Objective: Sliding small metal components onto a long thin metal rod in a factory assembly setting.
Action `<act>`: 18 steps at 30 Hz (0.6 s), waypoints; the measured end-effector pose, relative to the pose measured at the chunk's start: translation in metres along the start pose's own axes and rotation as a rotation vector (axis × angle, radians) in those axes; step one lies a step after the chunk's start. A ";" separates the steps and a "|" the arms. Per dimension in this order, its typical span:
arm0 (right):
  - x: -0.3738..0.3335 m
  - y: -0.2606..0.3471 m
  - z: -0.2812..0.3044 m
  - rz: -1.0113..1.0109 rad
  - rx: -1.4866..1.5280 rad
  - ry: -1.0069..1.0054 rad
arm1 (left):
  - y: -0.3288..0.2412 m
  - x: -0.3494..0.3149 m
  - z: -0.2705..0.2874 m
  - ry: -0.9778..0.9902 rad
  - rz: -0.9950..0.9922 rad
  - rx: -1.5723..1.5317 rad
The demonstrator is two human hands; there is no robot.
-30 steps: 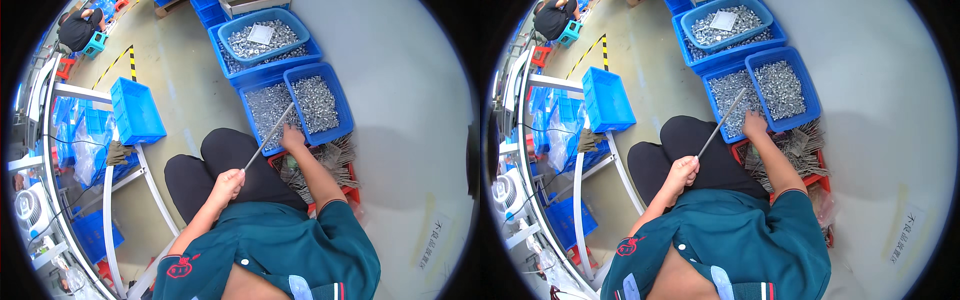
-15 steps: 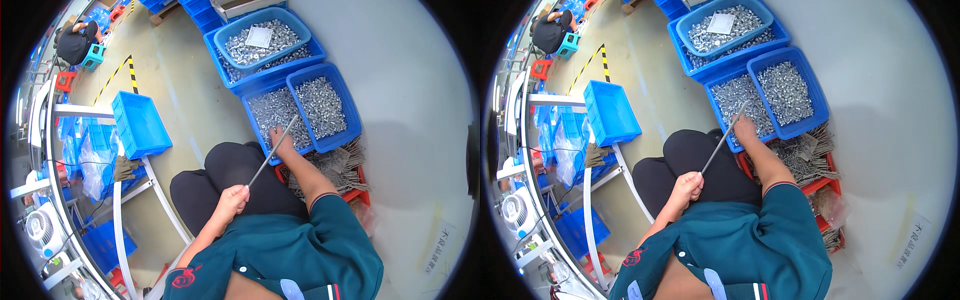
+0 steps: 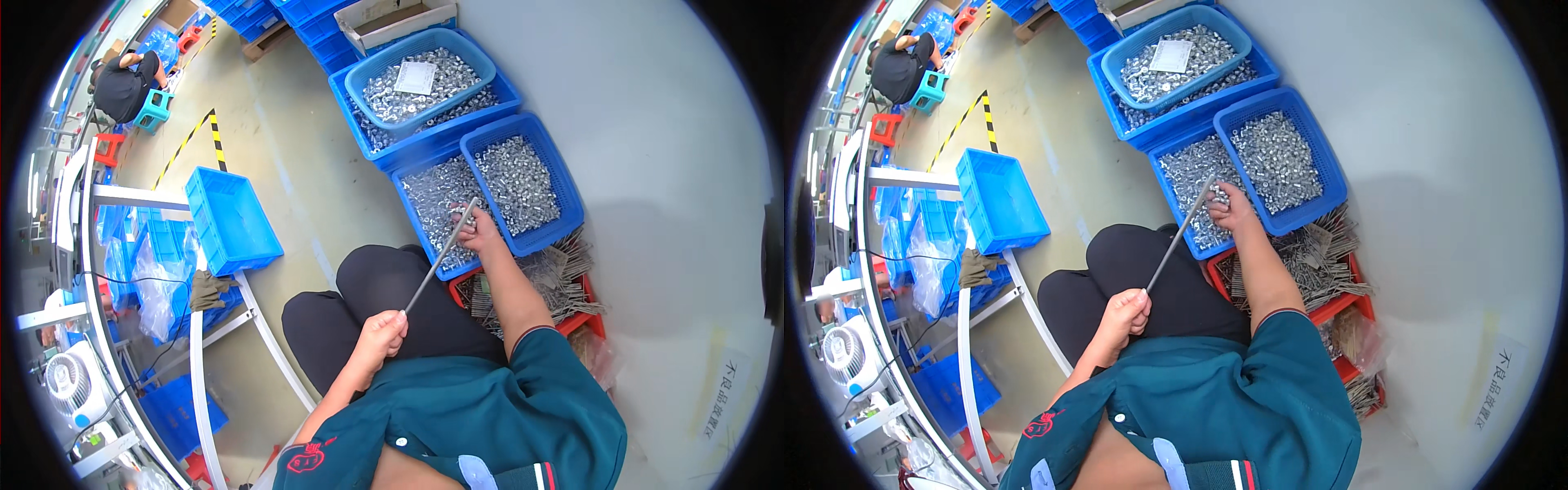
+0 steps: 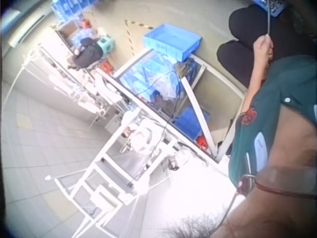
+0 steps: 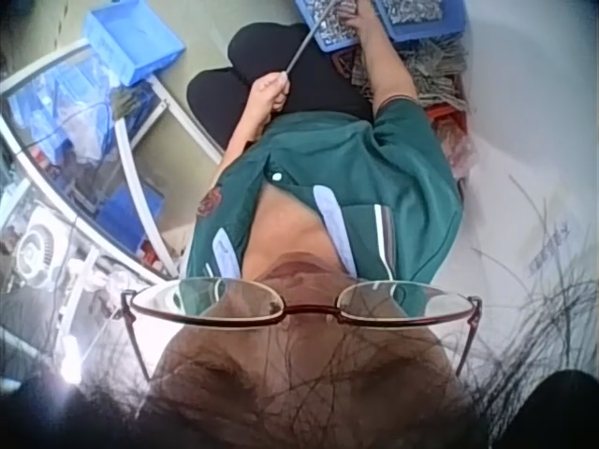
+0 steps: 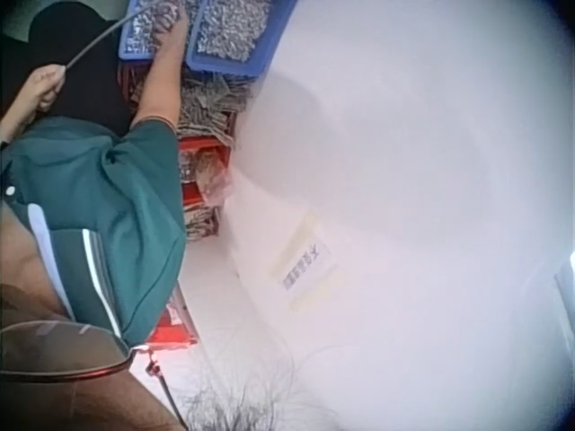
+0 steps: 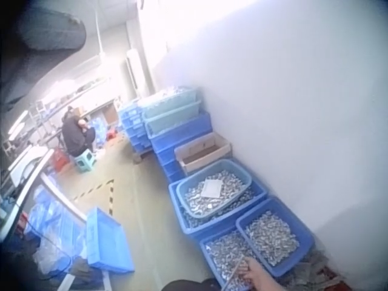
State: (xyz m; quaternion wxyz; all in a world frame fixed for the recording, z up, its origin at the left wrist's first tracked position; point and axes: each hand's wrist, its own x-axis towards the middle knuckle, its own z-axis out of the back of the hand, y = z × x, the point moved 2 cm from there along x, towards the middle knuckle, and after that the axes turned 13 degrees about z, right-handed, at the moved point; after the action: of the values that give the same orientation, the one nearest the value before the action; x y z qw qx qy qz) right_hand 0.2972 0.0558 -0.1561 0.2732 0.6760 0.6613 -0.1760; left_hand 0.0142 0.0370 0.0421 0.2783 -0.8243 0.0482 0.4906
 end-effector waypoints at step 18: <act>-0.034 0.015 -0.054 0.091 -0.022 0.240 | 0.005 0.002 -0.003 0.022 -0.097 0.012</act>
State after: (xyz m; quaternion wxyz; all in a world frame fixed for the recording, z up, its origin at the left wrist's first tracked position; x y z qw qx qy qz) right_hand 0.3028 0.0617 -0.0912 0.2072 0.7185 0.6598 -0.0739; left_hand 0.0158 0.0314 0.0390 0.3063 -0.8293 0.0140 0.4672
